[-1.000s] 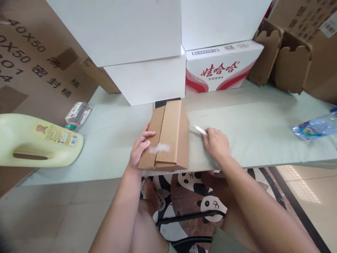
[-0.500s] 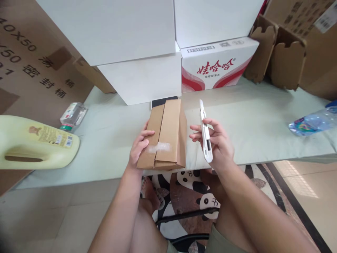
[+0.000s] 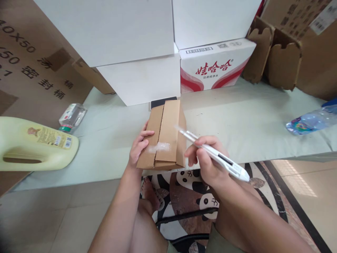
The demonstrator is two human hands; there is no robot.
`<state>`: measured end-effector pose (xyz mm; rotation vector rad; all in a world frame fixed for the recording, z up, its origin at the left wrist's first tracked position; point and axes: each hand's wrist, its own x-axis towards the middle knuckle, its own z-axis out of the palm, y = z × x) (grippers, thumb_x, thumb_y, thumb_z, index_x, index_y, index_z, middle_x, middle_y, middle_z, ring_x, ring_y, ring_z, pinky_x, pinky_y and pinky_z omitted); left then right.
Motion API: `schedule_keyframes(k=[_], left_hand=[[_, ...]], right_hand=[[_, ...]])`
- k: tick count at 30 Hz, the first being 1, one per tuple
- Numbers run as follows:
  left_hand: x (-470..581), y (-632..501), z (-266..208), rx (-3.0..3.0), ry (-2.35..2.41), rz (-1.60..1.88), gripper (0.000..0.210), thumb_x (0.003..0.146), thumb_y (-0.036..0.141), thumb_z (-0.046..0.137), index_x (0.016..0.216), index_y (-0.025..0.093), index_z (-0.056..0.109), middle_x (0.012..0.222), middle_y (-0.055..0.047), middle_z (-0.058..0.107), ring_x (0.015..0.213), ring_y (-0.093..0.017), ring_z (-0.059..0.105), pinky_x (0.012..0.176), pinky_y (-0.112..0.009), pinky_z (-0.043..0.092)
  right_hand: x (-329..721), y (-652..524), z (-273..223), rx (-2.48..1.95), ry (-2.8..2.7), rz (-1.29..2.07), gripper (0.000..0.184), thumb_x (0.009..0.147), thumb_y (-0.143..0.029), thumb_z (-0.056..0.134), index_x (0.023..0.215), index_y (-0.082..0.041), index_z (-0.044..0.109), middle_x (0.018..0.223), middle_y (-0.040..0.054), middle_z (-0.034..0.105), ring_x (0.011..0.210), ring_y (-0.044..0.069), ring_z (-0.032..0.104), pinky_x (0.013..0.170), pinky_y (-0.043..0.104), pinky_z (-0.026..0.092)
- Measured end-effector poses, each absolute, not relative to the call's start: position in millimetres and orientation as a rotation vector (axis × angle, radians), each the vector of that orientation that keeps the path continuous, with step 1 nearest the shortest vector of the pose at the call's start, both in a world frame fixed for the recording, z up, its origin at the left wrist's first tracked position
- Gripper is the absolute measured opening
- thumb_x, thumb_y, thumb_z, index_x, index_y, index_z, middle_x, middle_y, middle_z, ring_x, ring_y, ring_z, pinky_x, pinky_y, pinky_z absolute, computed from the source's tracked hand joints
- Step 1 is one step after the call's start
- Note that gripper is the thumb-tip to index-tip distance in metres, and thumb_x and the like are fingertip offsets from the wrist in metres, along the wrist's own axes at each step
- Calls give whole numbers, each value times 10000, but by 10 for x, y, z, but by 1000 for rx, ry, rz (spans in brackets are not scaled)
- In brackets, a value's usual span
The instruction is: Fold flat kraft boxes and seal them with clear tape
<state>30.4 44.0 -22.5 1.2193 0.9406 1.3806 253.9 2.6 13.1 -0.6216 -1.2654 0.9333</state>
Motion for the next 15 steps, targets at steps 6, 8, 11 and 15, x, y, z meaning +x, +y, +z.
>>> schedule_keyframes(k=[6, 8, 11, 15], left_hand=[[315, 437, -229, 1303, 979, 1382, 260, 800, 448, 666, 969, 268, 750, 1598, -2, 423, 1503, -324, 325, 1231, -487, 266], [316, 434, -232, 1308, 982, 1382, 266, 806, 447, 661, 979, 265, 748, 1600, -7, 419, 1505, -323, 321, 1231, -484, 265], [316, 435, -232, 1304, 983, 1375, 266, 806, 448, 659, 976, 264, 746, 1604, -9, 411, 1510, -321, 311, 1230, -478, 269], [319, 432, -223, 1305, 977, 1373, 253, 810, 437, 652, 971, 264, 742, 1604, -6, 408, 1513, -320, 303, 1233, -481, 262]], right_hand=[[2579, -227, 127, -753, -1483, 770, 235, 926, -471, 623, 956, -263, 728, 611, 8, 666, 415, 135, 532, 399, 273, 420], [2595, -244, 80, -848, -1495, 813, 303, 922, -521, 604, 934, -248, 735, 566, 11, 636, 408, 145, 520, 402, 282, 419], [2578, -229, 59, -890, -1523, 870, 347, 926, -544, 589, 946, -230, 735, 516, -1, 590, 419, 147, 531, 402, 267, 416], [2501, -204, 142, -845, -1570, 869, 247, 940, -435, 618, 954, -212, 722, 526, -21, 598, 400, 112, 516, 396, 229, 402]])
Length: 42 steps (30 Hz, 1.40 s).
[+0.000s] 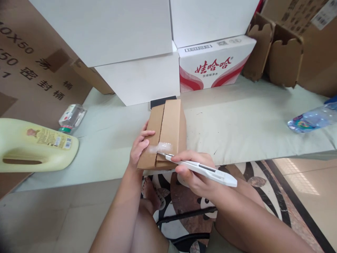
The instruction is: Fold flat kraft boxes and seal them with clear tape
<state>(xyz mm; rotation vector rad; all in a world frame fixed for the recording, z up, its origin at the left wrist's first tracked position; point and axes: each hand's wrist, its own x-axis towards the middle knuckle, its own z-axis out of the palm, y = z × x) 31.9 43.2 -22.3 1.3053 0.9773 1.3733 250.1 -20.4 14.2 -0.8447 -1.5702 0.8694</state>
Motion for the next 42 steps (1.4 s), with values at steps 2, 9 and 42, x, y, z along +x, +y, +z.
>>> schedule_keyframes(k=[2, 9, 42], left_hand=[[324, 427, -217, 1306, 965, 1377, 246, 812, 423, 649, 973, 261, 741, 1601, -9, 411, 1514, -321, 299, 1236, -484, 249], [377, 424, -188, 1358, 990, 1348, 243, 815, 434, 645, 956, 255, 732, 1581, -33, 435, 1508, -334, 306, 1217, -503, 281], [424, 442, -190, 1381, 968, 1320, 223, 800, 417, 657, 942, 266, 737, 1585, -33, 419, 1519, -337, 275, 1224, -522, 251]], right_hand=[[2471, -201, 207, -849, -1586, 834, 231, 949, -407, 608, 933, -202, 716, 532, -20, 608, 383, 101, 505, 390, 220, 395], [2485, -194, 360, -949, -1668, 607, 122, 919, -274, 613, 844, -224, 696, 502, -35, 608, 334, 89, 465, 377, 221, 379], [2657, -105, 208, -905, -1323, 886, 195, 948, -323, 613, 807, -225, 704, 478, -42, 524, 369, 95, 439, 343, 224, 316]])
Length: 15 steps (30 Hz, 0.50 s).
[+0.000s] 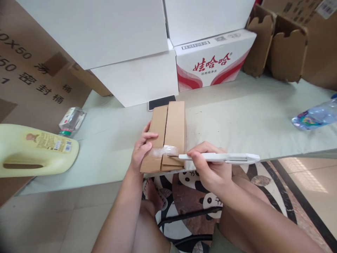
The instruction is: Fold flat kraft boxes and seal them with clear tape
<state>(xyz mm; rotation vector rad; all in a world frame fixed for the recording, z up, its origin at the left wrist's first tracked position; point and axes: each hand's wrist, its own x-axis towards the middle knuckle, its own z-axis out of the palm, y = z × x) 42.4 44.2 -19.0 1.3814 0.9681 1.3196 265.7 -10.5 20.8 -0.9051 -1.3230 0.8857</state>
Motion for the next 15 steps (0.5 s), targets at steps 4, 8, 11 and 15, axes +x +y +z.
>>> schedule_keyframes(k=[4, 8, 11, 15], left_hand=[[383, 451, -220, 1346, 980, 1351, 238, 795, 430, 654, 946, 263, 727, 1579, -32, 435, 1509, -335, 300, 1223, -508, 260], [367, 456, -233, 1329, 990, 1352, 238, 794, 433, 653, 950, 267, 722, 1581, -21, 434, 1506, -330, 308, 1221, -501, 274], [367, 454, -242, 1330, 983, 1357, 234, 795, 427, 653, 951, 268, 723, 1577, -18, 438, 1501, -328, 318, 1219, -495, 282], [362, 455, -257, 1324, 980, 1358, 236, 794, 425, 653, 955, 268, 726, 1580, -18, 436, 1496, -329, 327, 1213, -492, 291]], right_hand=[[2649, -60, 144, -807, -1181, 974, 206, 956, -359, 603, 834, -242, 719, 453, -49, 492, 339, 91, 397, 306, 217, 265], [2644, -24, 118, -818, -1141, 967, 247, 961, -414, 584, 825, -255, 715, 433, -44, 465, 337, 102, 377, 304, 243, 249], [2656, -12, 98, -842, -1133, 972, 254, 955, -435, 590, 816, -262, 713, 423, -41, 454, 335, 109, 371, 308, 260, 239], [2677, -2, 66, -850, -1096, 996, 259, 936, -453, 623, 801, -257, 726, 417, -40, 450, 345, 108, 373, 326, 268, 230]])
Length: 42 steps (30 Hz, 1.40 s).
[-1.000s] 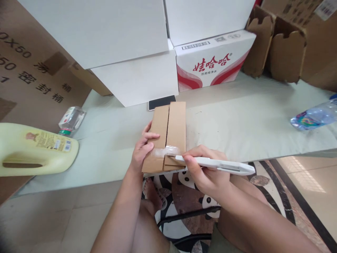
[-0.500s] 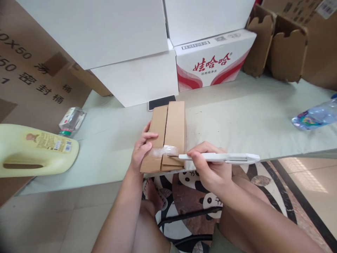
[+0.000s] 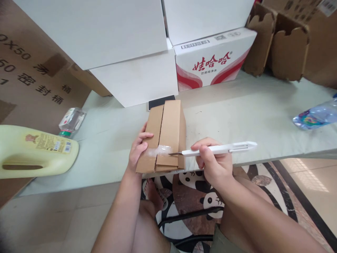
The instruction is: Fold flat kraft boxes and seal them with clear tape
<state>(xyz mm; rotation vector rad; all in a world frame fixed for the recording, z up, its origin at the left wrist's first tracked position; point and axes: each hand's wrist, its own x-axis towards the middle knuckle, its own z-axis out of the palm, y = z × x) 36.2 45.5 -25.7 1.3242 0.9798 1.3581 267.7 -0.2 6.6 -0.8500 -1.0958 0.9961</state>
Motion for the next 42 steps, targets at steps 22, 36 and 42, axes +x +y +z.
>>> schedule_keyframes(k=[22, 36, 42], left_hand=[[318, 447, -258, 1226, 966, 1389, 228, 776, 409, 685, 949, 279, 757, 1569, -2, 451, 1470, -316, 371, 1201, -452, 307], [295, 439, -209, 1092, 945, 1432, 201, 727, 378, 700, 884, 266, 755, 1520, -4, 510, 1391, -312, 476, 1123, -424, 410], [308, 433, -191, 1076, 956, 1447, 189, 721, 364, 698, 873, 266, 754, 1489, -4, 540, 1395, -308, 471, 1130, -416, 401]], right_hand=[[2674, 93, 84, -882, -960, 1146, 239, 869, -413, 671, 717, -235, 715, 379, -49, 383, 328, 95, 318, 315, 262, 200], [2692, 319, 11, -1116, -728, 1296, 167, 771, -346, 639, 707, -200, 588, 442, -77, 359, 368, 70, 322, 363, 215, 237], [2771, 373, -63, -1120, -759, 1105, 239, 858, -439, 602, 783, -215, 567, 530, -62, 431, 401, 82, 398, 374, 226, 271]])
